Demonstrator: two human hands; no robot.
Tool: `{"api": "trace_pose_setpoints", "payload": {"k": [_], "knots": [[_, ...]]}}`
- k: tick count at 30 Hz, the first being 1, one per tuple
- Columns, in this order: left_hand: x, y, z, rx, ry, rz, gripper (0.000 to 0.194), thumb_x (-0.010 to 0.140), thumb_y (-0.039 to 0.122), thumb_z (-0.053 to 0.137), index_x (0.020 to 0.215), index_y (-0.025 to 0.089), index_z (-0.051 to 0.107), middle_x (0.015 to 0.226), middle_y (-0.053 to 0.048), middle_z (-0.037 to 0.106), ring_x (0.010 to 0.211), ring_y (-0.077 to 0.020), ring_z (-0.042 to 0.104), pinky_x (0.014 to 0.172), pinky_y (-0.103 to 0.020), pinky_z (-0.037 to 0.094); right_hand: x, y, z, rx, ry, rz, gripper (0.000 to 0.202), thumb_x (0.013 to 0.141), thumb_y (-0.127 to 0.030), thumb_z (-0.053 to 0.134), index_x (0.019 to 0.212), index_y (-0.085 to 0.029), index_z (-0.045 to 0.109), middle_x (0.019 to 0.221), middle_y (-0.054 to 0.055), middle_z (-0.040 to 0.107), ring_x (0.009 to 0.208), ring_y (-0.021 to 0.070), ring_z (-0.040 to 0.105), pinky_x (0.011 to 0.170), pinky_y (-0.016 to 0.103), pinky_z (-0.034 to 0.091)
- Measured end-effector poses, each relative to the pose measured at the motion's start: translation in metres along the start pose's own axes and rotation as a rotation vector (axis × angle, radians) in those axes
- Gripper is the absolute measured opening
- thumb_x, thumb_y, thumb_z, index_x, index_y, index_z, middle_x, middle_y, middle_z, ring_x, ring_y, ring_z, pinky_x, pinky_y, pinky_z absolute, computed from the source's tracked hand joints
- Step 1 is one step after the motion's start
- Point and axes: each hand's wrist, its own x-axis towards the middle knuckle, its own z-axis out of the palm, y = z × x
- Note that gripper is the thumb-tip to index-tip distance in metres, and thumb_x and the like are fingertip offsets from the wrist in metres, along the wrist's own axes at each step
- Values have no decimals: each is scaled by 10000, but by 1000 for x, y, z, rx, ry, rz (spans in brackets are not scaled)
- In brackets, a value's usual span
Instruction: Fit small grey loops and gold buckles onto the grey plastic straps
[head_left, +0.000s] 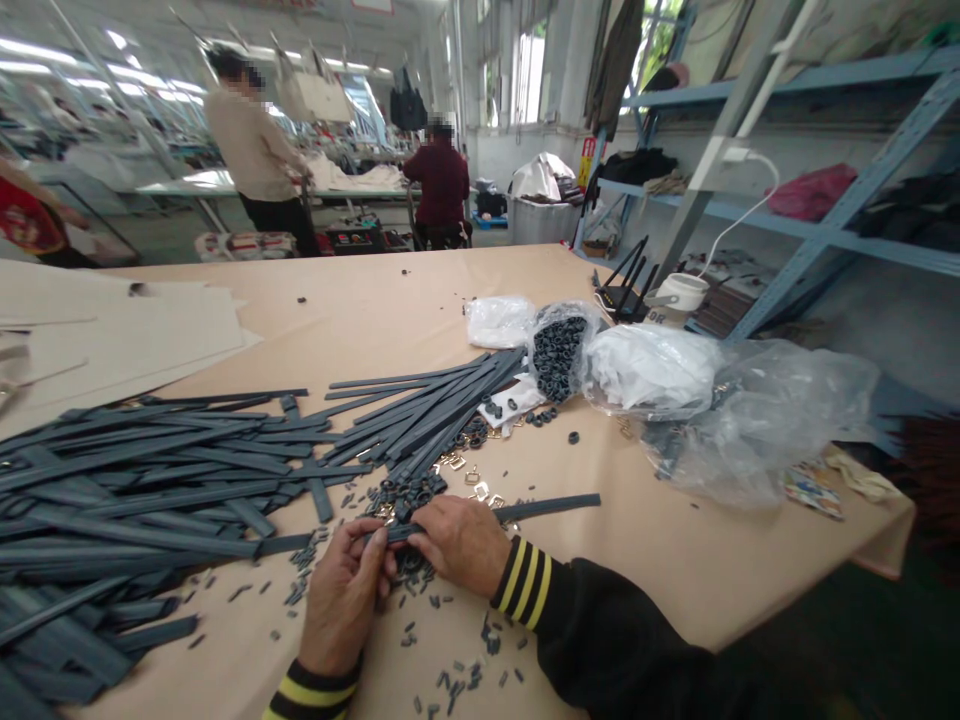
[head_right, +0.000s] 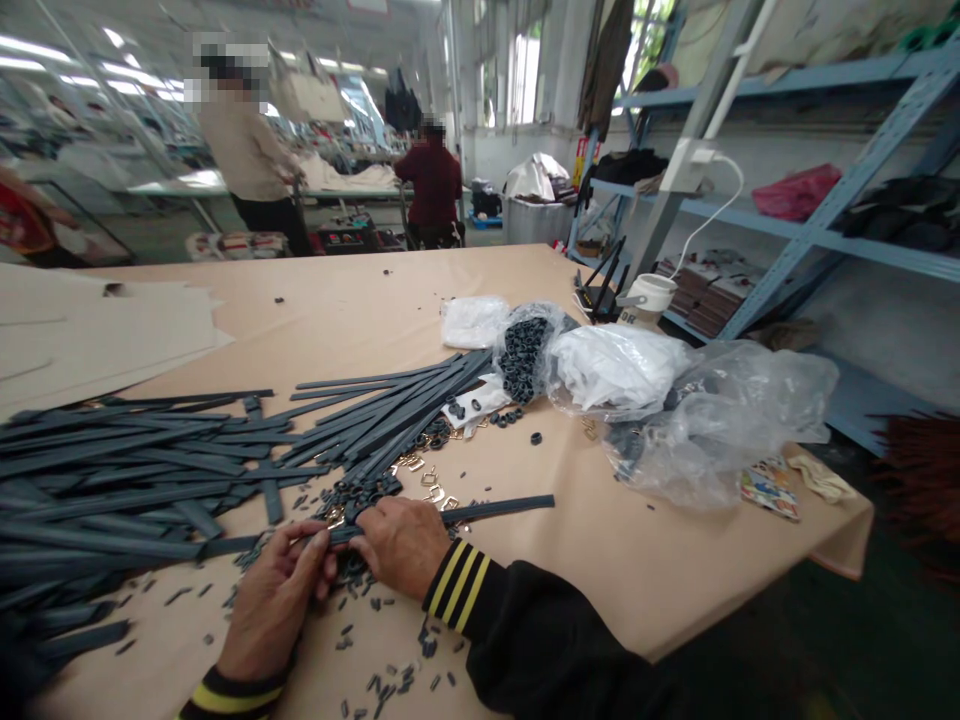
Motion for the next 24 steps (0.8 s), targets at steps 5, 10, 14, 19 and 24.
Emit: {"api": "trace_pose_setpoints", "payload": {"k": [5, 10, 14, 19, 24], "knots": [[0, 0, 1, -5, -2, -10, 306, 649, 429, 555, 814, 194, 448, 437, 78, 498, 316, -81, 412, 286, -157, 319, 0, 1, 2, 34, -17, 19, 167, 845, -310, 437, 863, -173, 530, 820, 35, 580, 777, 167, 540, 657, 256, 418], [-1, -3, 0, -24, -5, -13, 308, 654, 426, 566, 816, 191, 453, 436, 73, 494, 320, -85, 416, 295, -161, 324, 0, 3, 4, 71, -11, 16, 181, 849, -315, 430, 878, -173, 539, 820, 36, 582, 785, 163, 537, 666, 252, 412], [-1, -4, -1, -27, -15, -15, 310, 666, 434, 559, 825, 190, 451, 441, 73, 497, 317, -81, 414, 291, -157, 322, -1, 4, 4, 96, -6, 11, 191, 856, -319, 419, 880, -176, 543, 818, 31, 585, 779, 151, 535, 670, 243, 407], [0, -5, -1, -25, -25, 0, 306, 674, 431, 555, 824, 185, 450, 441, 71, 505, 318, -74, 416, 296, -151, 326, -1, 4, 4, 92, -6, 10, 199, 854, -330, 420, 869, -177, 546, 812, 27, 592, 778, 151, 540, 661, 239, 407], [0, -6, -2, -66, -32, -5, 297, 682, 413, 549, 839, 185, 441, 442, 71, 515, 308, -81, 426, 292, -161, 335, -1, 4, 4, 111, -19, -12, 179, 825, -319, 474, 909, -178, 545, 836, 29, 592, 796, 151, 538, 681, 238, 406]]}}
